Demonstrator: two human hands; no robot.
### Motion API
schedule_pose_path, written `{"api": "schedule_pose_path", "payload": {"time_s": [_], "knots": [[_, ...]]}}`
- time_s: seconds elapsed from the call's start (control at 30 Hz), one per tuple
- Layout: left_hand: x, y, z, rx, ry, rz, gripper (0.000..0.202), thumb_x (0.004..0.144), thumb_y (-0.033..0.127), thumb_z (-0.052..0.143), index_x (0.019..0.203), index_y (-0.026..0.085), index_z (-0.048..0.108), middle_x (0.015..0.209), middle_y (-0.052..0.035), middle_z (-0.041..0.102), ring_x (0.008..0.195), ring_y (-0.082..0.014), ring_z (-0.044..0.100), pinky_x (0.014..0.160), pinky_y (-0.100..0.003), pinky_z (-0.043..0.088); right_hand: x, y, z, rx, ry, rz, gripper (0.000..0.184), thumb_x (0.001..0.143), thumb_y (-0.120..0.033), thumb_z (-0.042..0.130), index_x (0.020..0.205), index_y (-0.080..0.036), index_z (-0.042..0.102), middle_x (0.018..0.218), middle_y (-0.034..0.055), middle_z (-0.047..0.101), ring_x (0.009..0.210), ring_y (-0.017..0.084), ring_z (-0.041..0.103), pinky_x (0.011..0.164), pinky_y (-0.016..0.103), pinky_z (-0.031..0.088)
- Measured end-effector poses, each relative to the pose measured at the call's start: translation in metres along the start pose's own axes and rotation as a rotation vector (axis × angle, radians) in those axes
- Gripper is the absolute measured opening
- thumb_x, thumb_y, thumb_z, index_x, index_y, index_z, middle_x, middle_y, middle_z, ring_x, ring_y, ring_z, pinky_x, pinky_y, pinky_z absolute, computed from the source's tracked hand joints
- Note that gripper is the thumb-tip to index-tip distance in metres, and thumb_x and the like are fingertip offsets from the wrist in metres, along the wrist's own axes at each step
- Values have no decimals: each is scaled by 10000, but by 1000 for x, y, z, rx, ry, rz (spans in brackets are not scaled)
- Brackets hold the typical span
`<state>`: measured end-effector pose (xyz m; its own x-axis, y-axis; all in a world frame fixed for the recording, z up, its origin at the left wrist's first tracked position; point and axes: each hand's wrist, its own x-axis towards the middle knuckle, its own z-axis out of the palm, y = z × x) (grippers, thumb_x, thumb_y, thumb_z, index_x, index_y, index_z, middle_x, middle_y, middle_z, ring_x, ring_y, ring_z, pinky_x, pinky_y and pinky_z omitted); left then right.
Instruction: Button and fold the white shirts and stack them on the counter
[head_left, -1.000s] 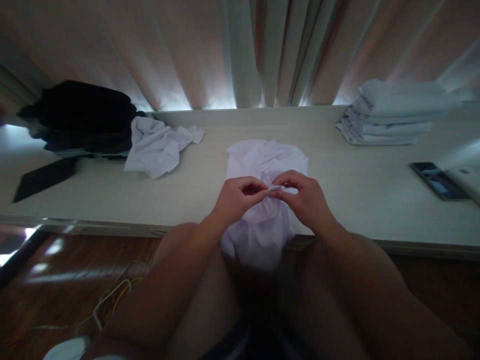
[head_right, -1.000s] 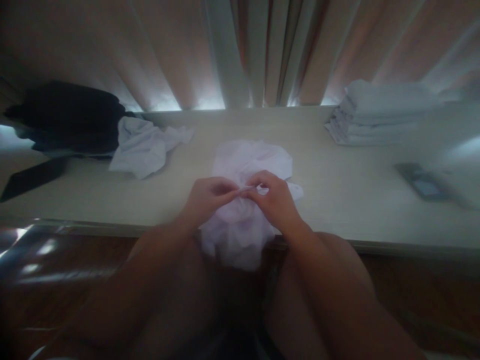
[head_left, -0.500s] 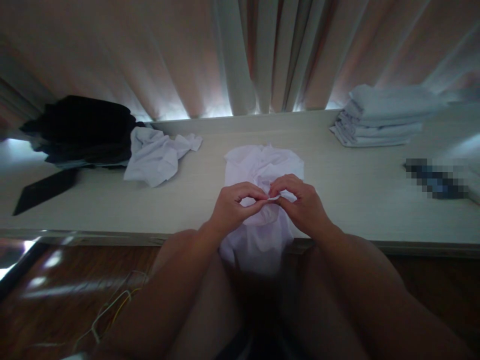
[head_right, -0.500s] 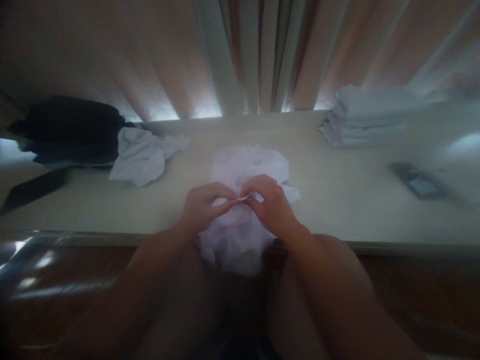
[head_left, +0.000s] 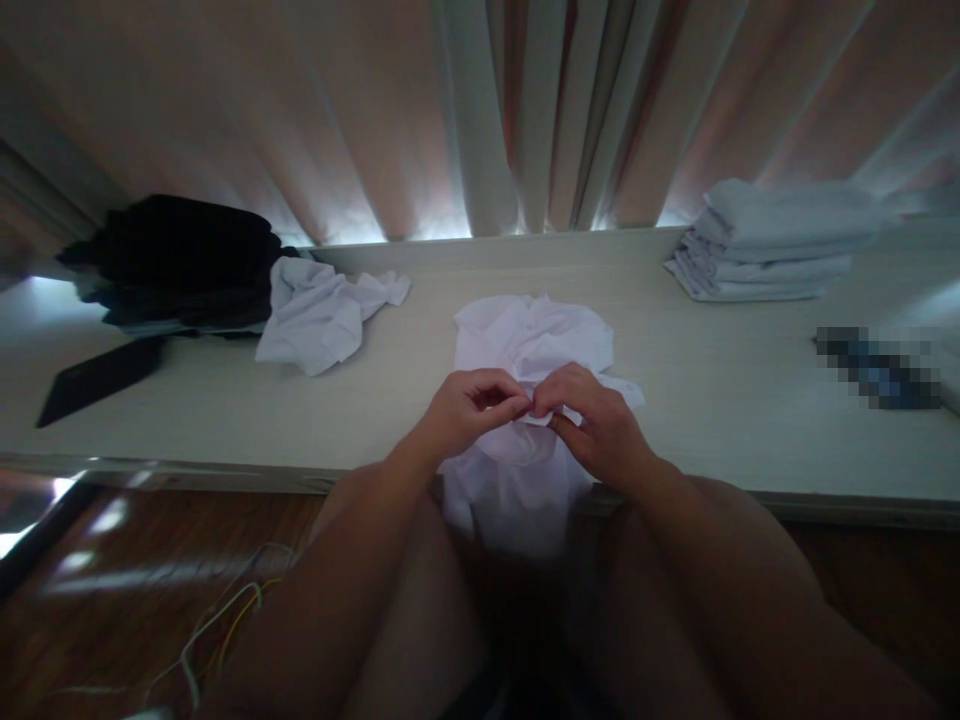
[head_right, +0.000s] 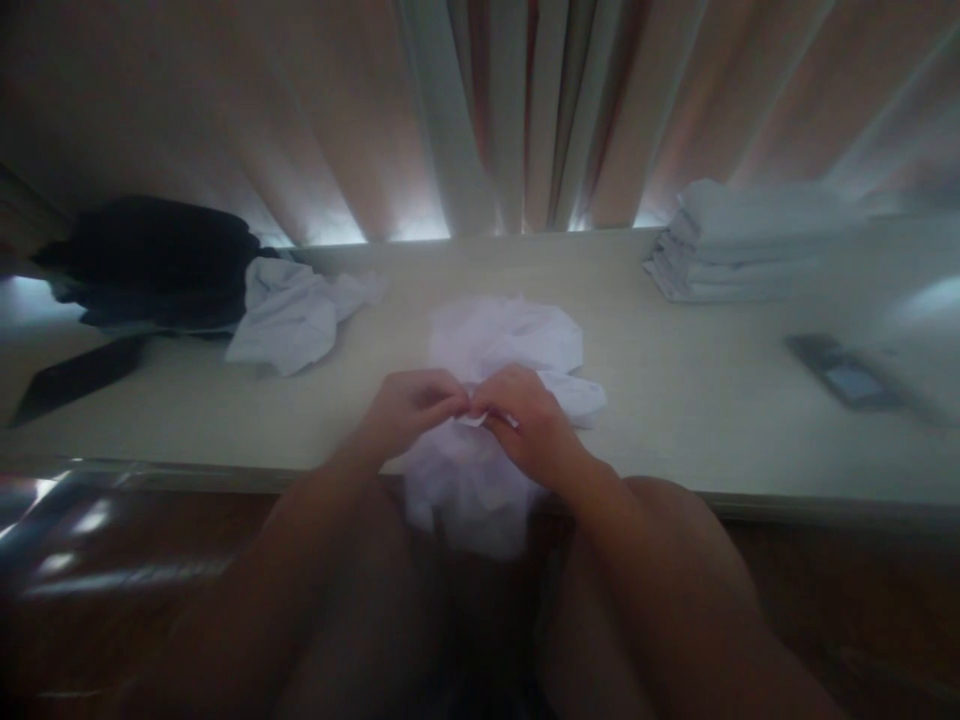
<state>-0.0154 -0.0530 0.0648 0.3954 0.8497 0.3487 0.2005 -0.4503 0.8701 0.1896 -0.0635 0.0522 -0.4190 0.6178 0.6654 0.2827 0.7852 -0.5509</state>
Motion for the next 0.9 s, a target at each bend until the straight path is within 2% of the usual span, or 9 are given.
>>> {"api": "schedule_pose_path", "payload": {"time_s": [0.13,0.37,0.6,0.9], "knots": [[0,-5,-3,28,-36,77,196,835,252,737,1019,187,759,926,-70,766,810,-151,703,721,-237,545,-1,0,-2,49,23,31,100,881,-132,642,897,-230,649,871,33,669,893,205,603,838,390,470],[1,-14,-2,156,29,315,106,867,229,704,950,214,768,875,-52,755,792,-135,682,734,-248,535,4,-5,-4,116,88,117,75,859,-158,698,860,-225,664,902,27,599,881,181,580,794,347,456],[0,-13,2,197,-3,275,106,912,246,643,941,211,739,866,-39,736,788,-130,669,751,-247,531,3,-2,-4,251,77,196,81,842,-245,738,845,-232,659,880,19,590,859,187,568,788,359,438],[-1,-7,0,201,-69,284,95,891,249,649,946,193,702,847,-41,718,736,-126,650,704,-243,522,2,2,-2,369,38,229,123,840,-303,741,843,-227,644,883,16,578,868,187,555,811,356,426]]}}
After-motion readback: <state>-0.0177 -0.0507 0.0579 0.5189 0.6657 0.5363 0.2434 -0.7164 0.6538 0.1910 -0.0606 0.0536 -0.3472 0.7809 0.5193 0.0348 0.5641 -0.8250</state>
